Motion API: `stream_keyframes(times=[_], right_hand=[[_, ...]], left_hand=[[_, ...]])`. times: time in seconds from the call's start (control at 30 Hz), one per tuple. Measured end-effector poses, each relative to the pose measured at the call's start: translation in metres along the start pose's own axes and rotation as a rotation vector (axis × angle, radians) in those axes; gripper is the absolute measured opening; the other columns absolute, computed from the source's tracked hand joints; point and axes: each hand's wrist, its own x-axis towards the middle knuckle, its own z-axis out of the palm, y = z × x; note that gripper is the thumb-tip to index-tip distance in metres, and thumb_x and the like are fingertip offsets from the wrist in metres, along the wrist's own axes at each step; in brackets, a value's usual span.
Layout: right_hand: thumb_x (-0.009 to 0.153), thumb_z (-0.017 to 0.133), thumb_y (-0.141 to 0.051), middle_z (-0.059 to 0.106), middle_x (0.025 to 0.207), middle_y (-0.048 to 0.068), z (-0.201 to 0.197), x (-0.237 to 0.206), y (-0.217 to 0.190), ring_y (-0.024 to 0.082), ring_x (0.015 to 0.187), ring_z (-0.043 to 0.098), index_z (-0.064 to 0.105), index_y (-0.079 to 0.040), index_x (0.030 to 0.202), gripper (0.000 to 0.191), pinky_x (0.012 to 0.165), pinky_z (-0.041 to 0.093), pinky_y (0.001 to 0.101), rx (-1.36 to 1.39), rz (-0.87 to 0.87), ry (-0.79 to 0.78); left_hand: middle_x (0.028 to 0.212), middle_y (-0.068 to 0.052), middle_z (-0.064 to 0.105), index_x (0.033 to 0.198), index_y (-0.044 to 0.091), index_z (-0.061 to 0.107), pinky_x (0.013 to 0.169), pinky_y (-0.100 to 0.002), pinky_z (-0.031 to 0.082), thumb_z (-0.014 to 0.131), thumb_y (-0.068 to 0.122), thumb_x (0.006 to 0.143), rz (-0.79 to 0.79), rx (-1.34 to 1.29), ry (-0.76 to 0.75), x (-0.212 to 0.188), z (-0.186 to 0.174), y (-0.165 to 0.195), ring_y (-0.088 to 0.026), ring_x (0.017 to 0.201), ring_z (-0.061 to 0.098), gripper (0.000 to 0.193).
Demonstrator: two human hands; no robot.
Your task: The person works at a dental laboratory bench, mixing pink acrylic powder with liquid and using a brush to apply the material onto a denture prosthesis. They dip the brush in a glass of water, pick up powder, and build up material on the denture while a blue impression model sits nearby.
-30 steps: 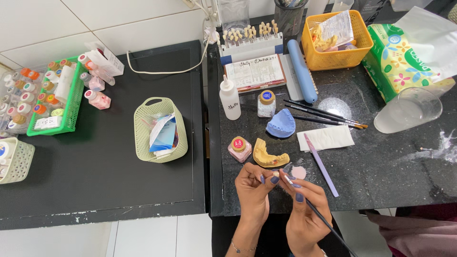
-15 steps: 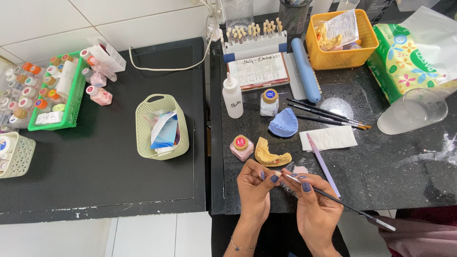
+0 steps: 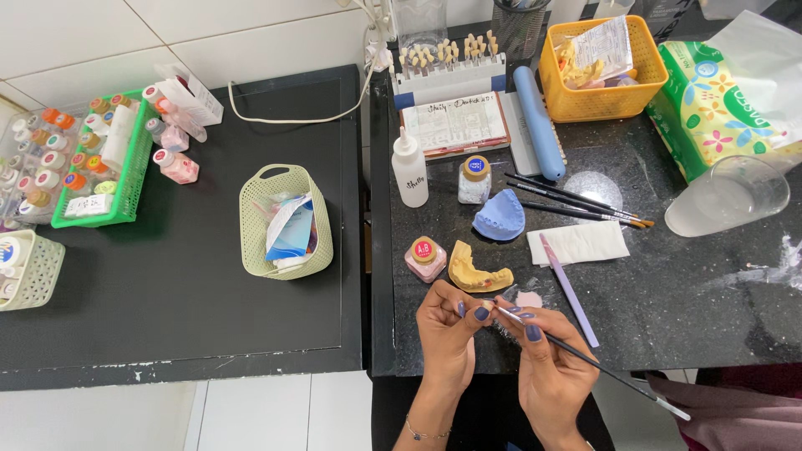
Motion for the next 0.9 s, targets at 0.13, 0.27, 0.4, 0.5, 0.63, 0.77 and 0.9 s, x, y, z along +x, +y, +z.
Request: stream_keyframes(times=[0.13,0.27,0.4,0.5,0.63,0.77,0.9], right_hand=[[0.105,0.058,0.002,0.066,0.115,0.024,-0.0004,-0.0012,0.0006,0.045,0.121,0.068,0.065,0.009,0.113,0.013,0.104,0.054,0.0572,-0.001,-0.008,-0.001],[0.104,0.059,0.002,0.066,0.116,0.024,-0.0008,-0.0015,0.0017,0.046,0.121,0.068,0.065,0.009,0.114,0.014,0.104,0.054,0.0578,-0.018,-0.038,-0.015],[0.105,0.058,0.002,0.067,0.116,0.024,-0.0009,-0.0014,0.0014,0.047,0.121,0.068,0.065,0.009,0.115,0.014,0.105,0.054,0.0577,-0.009,-0.034,-0.017],[0.105,0.058,0.002,0.067,0.116,0.024,-0.0011,-0.0021,0.0004,0.047,0.121,0.068,0.065,0.009,0.115,0.014,0.104,0.054,0.0578,0.005,-0.029,-0.014],[0.104,0.059,0.003,0.066,0.117,0.024,-0.0017,-0.0026,0.0010,0.046,0.122,0.068,0.065,0.009,0.114,0.014,0.105,0.054,0.0574,-0.022,-0.045,-0.021],[0.104,0.059,0.003,0.065,0.118,0.024,-0.0034,-0.0032,0.0015,0.045,0.122,0.068,0.065,0.009,0.113,0.012,0.105,0.054,0.0571,-0.033,-0.044,-0.033],[0.105,0.059,0.002,0.065,0.119,0.024,-0.0034,-0.0038,0.0004,0.046,0.122,0.068,0.065,0.009,0.113,0.012,0.106,0.054,0.0575,-0.005,-0.045,-0.029]], left_hand=[[0.081,-0.010,0.074,0.087,0.008,0.053,0.073,-0.027,0.058,0.085,0.000,0.084,0.000,0.011,0.004,0.0001,-0.0003,-0.0001,-0.013,0.076,0.071,0.033],[0.081,-0.009,0.073,0.087,0.009,0.052,0.073,-0.026,0.058,0.085,0.001,0.084,-0.003,0.011,-0.003,-0.0003,-0.0010,-0.0005,-0.013,0.076,0.070,0.034],[0.081,-0.009,0.073,0.086,0.009,0.052,0.073,-0.027,0.058,0.086,0.000,0.083,-0.004,0.004,0.008,-0.0001,-0.0012,-0.0012,-0.013,0.075,0.069,0.035],[0.081,-0.009,0.072,0.086,0.009,0.052,0.072,-0.027,0.057,0.086,0.000,0.082,-0.014,0.010,0.015,-0.0005,-0.0014,-0.0013,-0.014,0.075,0.069,0.035],[0.081,-0.009,0.072,0.086,0.009,0.052,0.073,-0.027,0.058,0.086,0.000,0.082,-0.010,0.008,0.009,-0.0003,-0.0016,-0.0013,-0.014,0.076,0.069,0.036],[0.080,-0.009,0.071,0.086,0.009,0.052,0.074,-0.028,0.058,0.086,0.000,0.083,-0.003,0.004,0.002,0.0000,-0.0020,-0.0017,-0.014,0.076,0.069,0.036],[0.080,-0.008,0.071,0.086,0.009,0.052,0.074,-0.028,0.058,0.086,-0.001,0.082,-0.007,0.004,0.005,-0.0005,-0.0028,-0.0018,-0.014,0.076,0.069,0.036]])
